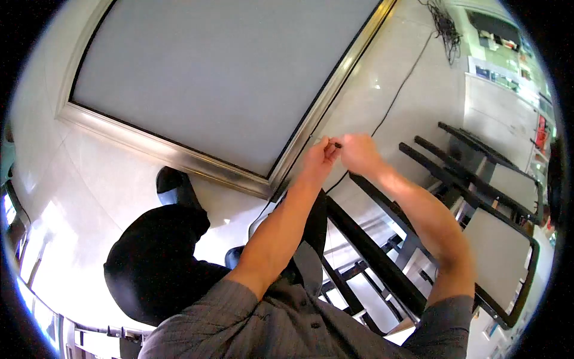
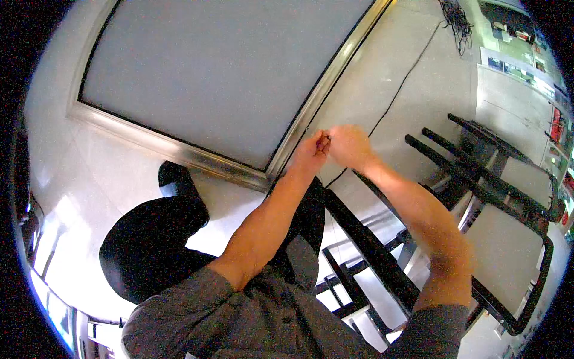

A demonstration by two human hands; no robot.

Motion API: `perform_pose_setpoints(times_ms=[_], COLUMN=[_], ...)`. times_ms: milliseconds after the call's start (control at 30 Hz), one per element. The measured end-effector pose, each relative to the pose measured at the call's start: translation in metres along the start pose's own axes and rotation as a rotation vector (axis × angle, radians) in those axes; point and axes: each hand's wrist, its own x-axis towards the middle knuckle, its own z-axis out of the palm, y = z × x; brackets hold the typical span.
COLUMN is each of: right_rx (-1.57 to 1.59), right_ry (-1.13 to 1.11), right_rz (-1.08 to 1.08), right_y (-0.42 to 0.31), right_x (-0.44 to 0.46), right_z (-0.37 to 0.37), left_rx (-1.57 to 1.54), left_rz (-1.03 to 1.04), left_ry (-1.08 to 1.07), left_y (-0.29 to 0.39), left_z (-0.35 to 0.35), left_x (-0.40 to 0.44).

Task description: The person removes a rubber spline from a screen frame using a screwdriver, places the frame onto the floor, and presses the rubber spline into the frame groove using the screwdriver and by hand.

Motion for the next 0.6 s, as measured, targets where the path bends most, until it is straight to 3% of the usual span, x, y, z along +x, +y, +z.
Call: perform_pose_setpoints(times_ms=[33, 100, 133, 200, 233, 300, 333, 400, 433, 500, 533, 600], right_rx=[-0.005, 0.359, 0.353, -0.166, -0.169, -0.352, -0.345, 0.151, 0.156, 0.773, 0.762, 0.185], right_ry=[0.001, -0.248, -0.242, 0.116, 0.114, 0.134, 0.134, 0.095, 0.084, -0.181, -0.178, 0.198], right_rz=[-0.002, 0.375, 0.374, -0.021, -0.021, -0.361, -0.364, -0.122, -0.115, 0.593, 0.584, -0.057], right_y=[0.004, 0.007, 0.007, 0.001, -0.002, -0.005, -0.003, 0.007, 0.006, 0.006, 0.008, 0.002], right_x=[0.010, 0.021, 0.017, -0.001, -0.008, -0.013, -0.010, -0.005, -0.008, -0.006, -0.004, -0.017], right_z=[-0.009, -0.023, -0.020, -0.008, -0.009, -0.008, -0.003, 0.004, 0.002, -0.013, -0.012, 0.003], left_rx=[-0.003, 0.028, 0.026, 0.034, 0.031, 0.017, 0.019, -0.002, -0.006, 0.017, 0.009, 0.074], left_rz=[0.003, -0.025, -0.023, 0.007, 0.007, -0.007, -0.005, 0.018, 0.009, 0.013, 0.020, 0.047], left_ry=[-0.004, 0.045, 0.037, 0.006, 0.004, -0.160, -0.153, -0.032, -0.022, 0.265, 0.257, 0.059], left_y=[0.001, 0.004, 0.005, 0.005, 0.001, 0.002, 0.003, -0.002, -0.004, -0.003, -0.001, -0.002], left_z=[0.006, 0.012, 0.014, 0.011, -0.001, -0.013, -0.012, 0.003, 0.014, 0.037, 0.034, 0.009], left_x=[0.002, 0.001, 0.000, -0.001, 0.009, 0.017, 0.013, -0.002, -0.014, -0.019, -0.012, -0.007])
